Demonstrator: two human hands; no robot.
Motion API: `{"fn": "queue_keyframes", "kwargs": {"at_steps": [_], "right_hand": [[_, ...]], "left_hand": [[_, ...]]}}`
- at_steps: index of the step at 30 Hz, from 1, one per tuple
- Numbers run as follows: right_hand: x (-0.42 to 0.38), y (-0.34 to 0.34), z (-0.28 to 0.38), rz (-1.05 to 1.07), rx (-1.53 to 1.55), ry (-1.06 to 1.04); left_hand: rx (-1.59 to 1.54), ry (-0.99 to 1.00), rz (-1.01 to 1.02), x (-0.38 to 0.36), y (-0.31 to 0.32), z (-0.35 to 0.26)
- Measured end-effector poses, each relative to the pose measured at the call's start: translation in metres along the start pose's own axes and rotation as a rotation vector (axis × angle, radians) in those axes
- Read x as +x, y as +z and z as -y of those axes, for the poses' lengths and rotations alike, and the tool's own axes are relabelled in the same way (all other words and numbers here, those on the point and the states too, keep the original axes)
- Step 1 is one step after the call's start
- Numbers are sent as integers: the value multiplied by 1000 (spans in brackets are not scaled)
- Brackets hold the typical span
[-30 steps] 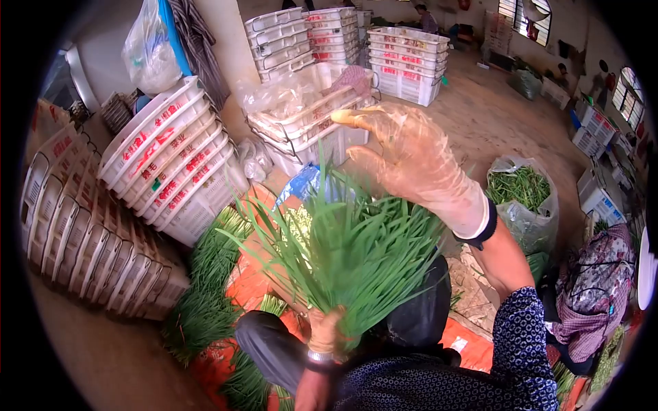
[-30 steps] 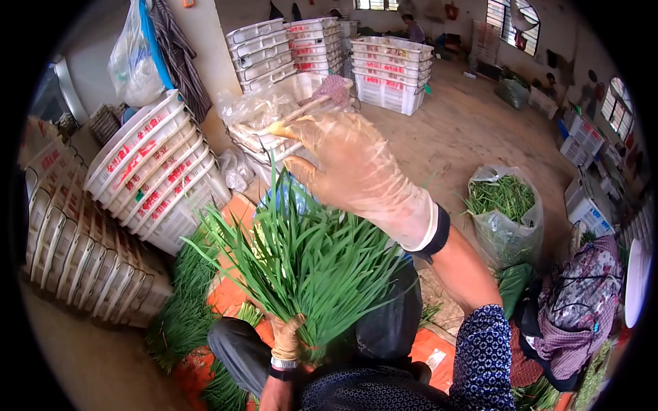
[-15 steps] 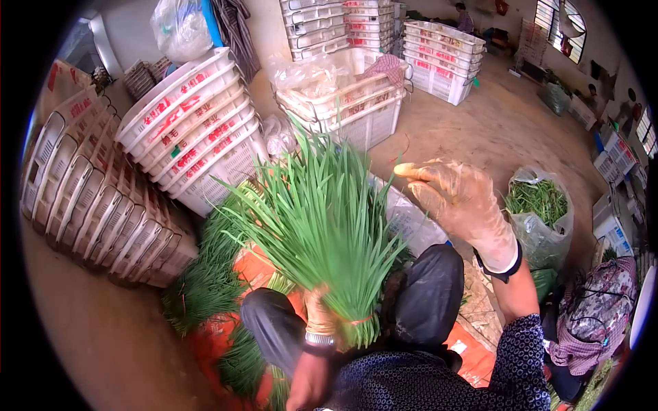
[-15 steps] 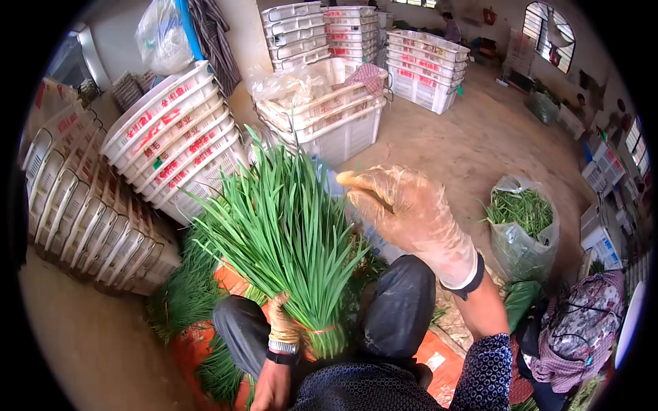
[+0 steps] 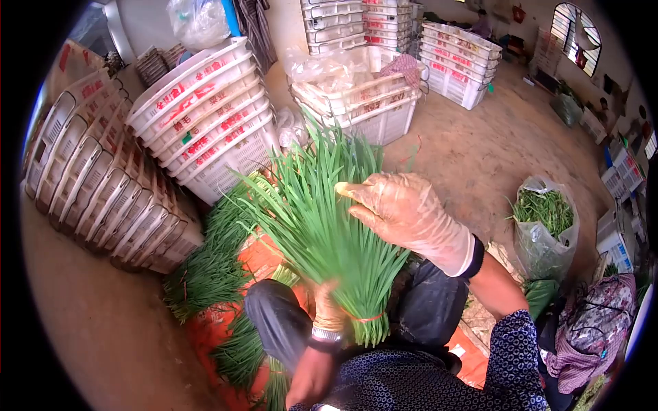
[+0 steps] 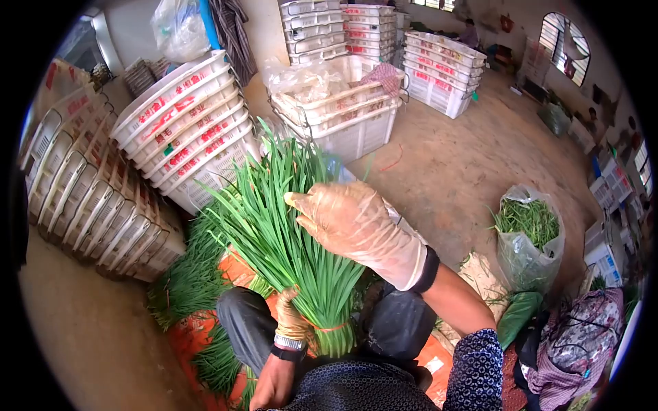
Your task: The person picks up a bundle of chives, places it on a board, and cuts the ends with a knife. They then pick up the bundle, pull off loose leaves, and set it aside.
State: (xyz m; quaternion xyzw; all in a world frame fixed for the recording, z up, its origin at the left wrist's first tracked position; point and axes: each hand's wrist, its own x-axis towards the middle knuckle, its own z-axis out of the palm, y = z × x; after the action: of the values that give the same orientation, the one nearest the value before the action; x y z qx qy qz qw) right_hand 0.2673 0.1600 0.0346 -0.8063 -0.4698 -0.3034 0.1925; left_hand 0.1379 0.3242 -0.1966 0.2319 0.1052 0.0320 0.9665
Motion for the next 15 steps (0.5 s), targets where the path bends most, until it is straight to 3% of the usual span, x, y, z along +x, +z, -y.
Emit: {"fn": "queue_keyframes", "kwargs": {"at_steps": [3, 12, 15], "right_hand": [[8, 11, -3, -13, -111, -78], [7, 14, -6, -118, 22, -104], [4, 6, -1, -55, -1, -51]], "left_hand": [[26, 15, 3, 2, -2, -1], [74, 41, -23, 5, -11, -5], [68, 40, -50, 10, -21, -5]]}}
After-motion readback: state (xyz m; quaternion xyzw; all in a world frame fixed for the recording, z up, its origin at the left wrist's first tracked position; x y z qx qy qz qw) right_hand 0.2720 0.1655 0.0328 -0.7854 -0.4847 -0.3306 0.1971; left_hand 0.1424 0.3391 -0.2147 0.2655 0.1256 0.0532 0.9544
